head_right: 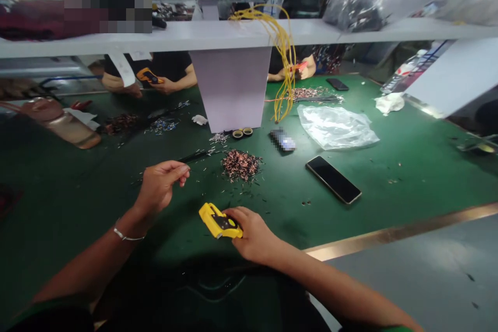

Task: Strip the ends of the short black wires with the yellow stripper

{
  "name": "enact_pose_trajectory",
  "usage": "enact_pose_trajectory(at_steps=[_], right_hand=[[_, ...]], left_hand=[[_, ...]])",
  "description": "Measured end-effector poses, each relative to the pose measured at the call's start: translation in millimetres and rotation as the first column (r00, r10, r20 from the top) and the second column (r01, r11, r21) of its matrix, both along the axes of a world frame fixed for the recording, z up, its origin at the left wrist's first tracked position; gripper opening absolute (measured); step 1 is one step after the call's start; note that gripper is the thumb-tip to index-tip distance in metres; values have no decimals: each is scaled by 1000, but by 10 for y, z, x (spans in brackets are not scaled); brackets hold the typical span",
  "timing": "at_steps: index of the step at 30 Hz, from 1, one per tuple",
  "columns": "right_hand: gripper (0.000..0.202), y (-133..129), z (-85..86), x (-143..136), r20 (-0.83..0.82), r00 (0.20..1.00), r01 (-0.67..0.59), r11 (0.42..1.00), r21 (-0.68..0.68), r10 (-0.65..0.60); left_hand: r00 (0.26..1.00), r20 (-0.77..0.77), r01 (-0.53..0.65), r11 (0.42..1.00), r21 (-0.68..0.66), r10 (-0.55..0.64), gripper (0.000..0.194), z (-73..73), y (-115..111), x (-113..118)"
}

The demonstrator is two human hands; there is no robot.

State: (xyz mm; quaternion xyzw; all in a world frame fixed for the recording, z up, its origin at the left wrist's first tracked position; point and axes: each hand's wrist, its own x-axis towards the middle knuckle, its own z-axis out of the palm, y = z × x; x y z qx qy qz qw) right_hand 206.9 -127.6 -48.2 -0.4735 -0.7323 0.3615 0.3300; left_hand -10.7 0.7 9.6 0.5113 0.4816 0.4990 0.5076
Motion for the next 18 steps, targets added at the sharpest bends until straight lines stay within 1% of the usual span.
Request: enact_pose_trajectory(at_steps=[1, 3, 5, 7, 9, 11, 13, 15, 18], right_hand=[[59, 26, 24, 13, -3, 1000, -2, 998, -59, 2], [52, 84, 41, 69, -73, 997, -14, 982, -188, 1], [42, 150, 13, 150, -229, 973, -70, 953, -295, 1], [36, 220, -44, 226, -373, 928, -134, 933, -334, 0], [38, 290, -95, 269, -474, 880, -196, 899, -391, -15], [41, 359, -113, 266, -544, 838, -248, 859, -448, -41], [42, 430, -92, 225, -592, 802, -282, 828, -485, -74], [42, 503, -47, 164, -628, 771, -294, 818, -494, -102], [42, 607, 15, 70, -662, 741, -291, 833, -471, -115]], left_hand=[[1000, -2, -12, 1000, -2, 12, 12, -8, 5, 1], [1000, -4, -30, 1000, -7, 30, 12, -23, 8, 10], [999, 0, -38, 999, -9, 38, 11, -32, 1, 27], [999, 8, -45, 999, -6, 45, 10, -28, -15, 50], [999, 18, -49, 999, -5, 49, 10, -12, -39, 73], [998, 27, -49, 999, 0, 49, 10, 15, -63, 92], [998, 32, -45, 999, 10, 45, 11, 53, -75, 103], [998, 32, -47, 999, 18, 47, 12, 106, -66, 103], [998, 57, -42, 999, 14, 41, 15, 206, -21, 93]])
